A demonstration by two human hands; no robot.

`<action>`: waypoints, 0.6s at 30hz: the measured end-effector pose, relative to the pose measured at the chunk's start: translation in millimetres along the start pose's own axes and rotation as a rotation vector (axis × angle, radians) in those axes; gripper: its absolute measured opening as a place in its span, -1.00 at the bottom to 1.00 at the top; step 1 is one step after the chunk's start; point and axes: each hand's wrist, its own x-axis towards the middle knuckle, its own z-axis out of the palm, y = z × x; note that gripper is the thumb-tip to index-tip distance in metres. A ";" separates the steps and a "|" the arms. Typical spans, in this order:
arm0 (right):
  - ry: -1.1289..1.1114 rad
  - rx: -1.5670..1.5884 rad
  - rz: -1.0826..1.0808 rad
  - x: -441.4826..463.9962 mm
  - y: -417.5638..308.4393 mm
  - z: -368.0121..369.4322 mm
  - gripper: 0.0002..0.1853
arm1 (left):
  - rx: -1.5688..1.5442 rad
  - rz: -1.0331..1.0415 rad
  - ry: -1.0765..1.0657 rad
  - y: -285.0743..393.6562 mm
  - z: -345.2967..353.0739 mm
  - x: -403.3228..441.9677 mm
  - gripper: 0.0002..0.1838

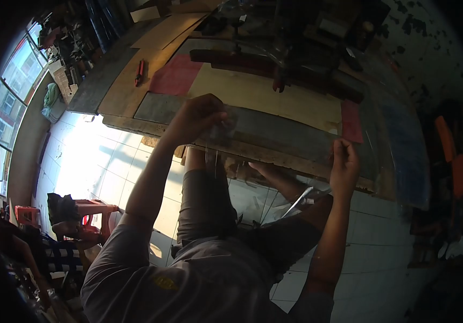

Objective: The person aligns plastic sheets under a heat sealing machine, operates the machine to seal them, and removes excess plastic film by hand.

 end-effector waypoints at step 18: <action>-0.006 -0.027 0.141 -3.3 11.5 0.9 -0.71 | -0.153 -0.159 0.081 -11.1 8.0 -5.6 -0.49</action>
